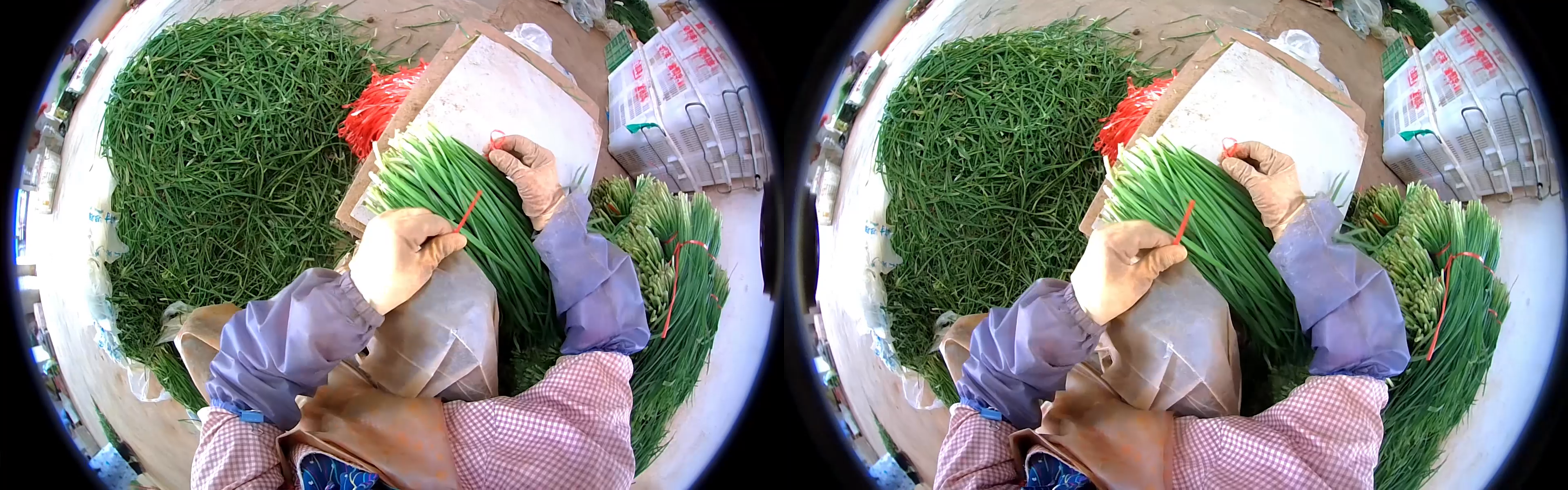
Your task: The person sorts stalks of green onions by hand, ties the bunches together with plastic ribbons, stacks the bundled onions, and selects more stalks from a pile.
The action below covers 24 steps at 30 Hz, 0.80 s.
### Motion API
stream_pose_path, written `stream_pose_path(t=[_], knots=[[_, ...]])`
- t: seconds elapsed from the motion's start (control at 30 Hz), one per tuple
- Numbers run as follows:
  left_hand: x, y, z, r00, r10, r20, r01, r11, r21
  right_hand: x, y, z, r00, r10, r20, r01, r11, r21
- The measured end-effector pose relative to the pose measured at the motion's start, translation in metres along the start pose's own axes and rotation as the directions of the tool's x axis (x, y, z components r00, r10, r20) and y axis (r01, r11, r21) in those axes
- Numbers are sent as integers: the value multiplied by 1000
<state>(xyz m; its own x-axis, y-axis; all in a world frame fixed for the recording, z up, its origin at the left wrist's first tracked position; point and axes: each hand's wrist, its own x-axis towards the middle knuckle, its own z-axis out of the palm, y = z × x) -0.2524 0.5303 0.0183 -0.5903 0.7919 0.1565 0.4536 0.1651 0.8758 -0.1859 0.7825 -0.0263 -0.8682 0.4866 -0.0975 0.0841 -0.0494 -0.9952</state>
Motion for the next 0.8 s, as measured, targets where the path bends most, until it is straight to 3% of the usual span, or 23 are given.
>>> stream_pose_path(t=[0.07,0.1,0.2,0.37,0.63,0.8], knots=[[9,5,1,947,319,-45,-286,894,345,-6,0,4,1000,10,9,-10,1000,-4],[13,14,-2,923,386,1,-336,801,495,-8,3,6,1000,4,18,-4,1000,4],[33,17,2,797,604,3,-531,697,481,-15,8,10,997,-64,37,64,998,-11],[58,-13,22,941,335,-43,-314,916,249,-22,14,13,1000,-4,9,3,994,112],[60,-9,26,960,277,-34,-255,919,300,-18,22,10,999,0,36,-11,956,292],[60,-10,30,957,280,-70,-242,911,334,-24,13,15,998,-51,30,50,998,49]])
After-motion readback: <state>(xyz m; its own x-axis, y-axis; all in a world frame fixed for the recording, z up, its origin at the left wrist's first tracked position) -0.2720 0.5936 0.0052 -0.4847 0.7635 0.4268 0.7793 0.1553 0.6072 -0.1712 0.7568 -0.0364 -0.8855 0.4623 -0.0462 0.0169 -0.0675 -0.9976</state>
